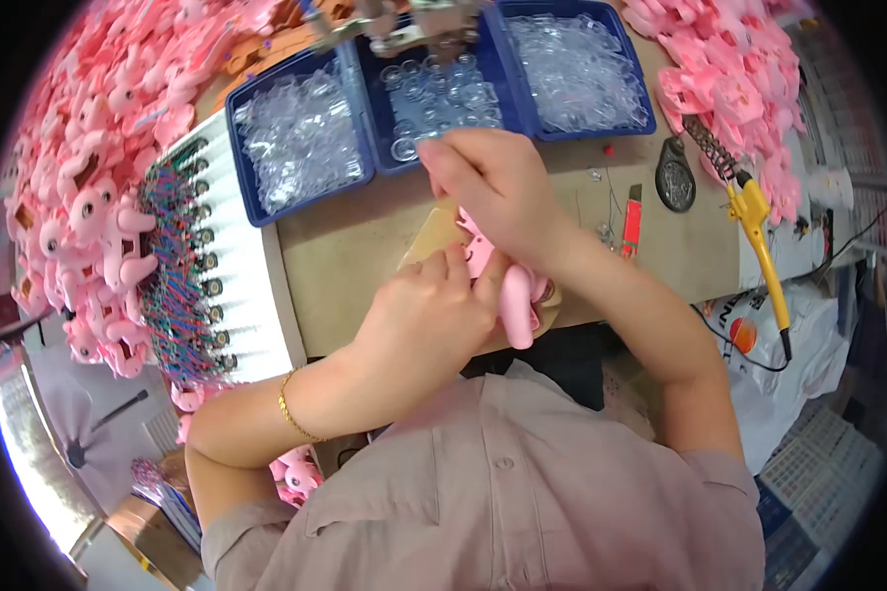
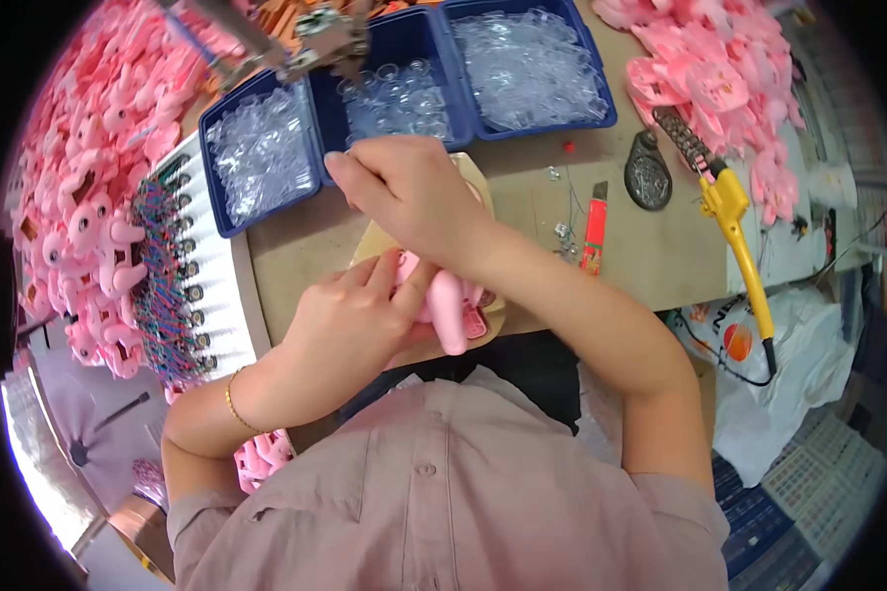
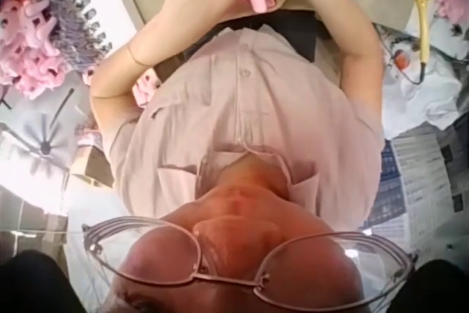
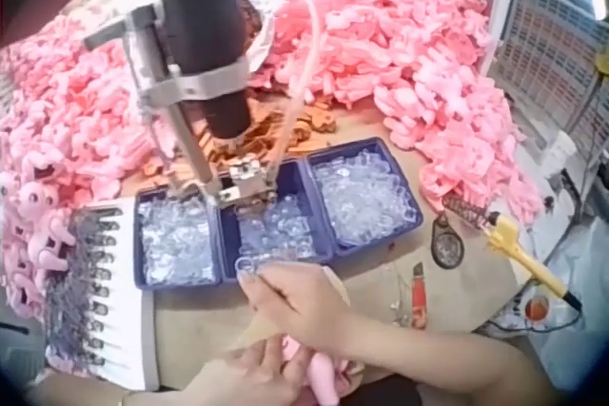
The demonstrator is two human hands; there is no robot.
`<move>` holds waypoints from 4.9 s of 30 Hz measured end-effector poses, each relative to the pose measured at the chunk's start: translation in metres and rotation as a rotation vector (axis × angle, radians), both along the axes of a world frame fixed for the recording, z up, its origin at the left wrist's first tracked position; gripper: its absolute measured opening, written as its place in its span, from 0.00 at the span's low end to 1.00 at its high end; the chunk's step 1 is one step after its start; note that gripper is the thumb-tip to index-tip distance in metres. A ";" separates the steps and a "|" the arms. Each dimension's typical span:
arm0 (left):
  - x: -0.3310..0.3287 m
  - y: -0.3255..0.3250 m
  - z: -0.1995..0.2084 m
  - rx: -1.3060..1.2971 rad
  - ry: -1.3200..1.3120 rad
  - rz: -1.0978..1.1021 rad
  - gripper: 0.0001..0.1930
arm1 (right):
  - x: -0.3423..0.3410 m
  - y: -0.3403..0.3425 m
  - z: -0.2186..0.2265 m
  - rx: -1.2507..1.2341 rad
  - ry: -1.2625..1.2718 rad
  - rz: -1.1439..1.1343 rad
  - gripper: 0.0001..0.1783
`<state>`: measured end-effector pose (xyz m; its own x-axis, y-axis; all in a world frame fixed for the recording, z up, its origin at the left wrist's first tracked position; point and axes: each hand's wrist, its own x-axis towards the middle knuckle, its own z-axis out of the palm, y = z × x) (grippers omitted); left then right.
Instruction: Assembling electronic toy unicorns by installing gears and wiring, then snapping body halves together.
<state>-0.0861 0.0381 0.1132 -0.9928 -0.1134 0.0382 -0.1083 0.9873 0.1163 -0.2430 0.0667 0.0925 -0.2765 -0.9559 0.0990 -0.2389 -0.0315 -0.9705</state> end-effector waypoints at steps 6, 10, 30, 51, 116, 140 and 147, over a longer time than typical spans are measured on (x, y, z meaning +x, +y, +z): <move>0.014 -0.016 -0.004 0.181 0.007 -0.027 0.24 | -0.018 0.010 0.018 0.098 0.103 -0.199 0.13; 0.018 -0.022 -0.008 0.377 0.139 0.002 0.24 | -0.023 0.005 0.005 0.041 0.763 0.049 0.13; 0.046 0.008 0.013 0.683 0.374 0.252 0.28 | 0.048 0.064 0.063 -0.334 0.057 0.059 0.34; 0.038 0.000 0.020 0.590 0.198 0.198 0.17 | 0.022 0.052 0.050 -0.279 0.034 0.123 0.23; 0.061 0.018 0.018 2.139 -0.620 0.230 0.30 | 0.034 0.147 0.042 0.697 -0.861 0.590 0.33; 0.047 -0.010 0.025 2.129 -0.124 0.537 0.27 | 0.022 0.083 0.065 -0.417 0.183 0.132 0.39; 0.052 -0.007 0.017 1.867 0.122 0.164 0.23 | 0.038 0.069 0.058 -0.434 0.278 0.299 0.36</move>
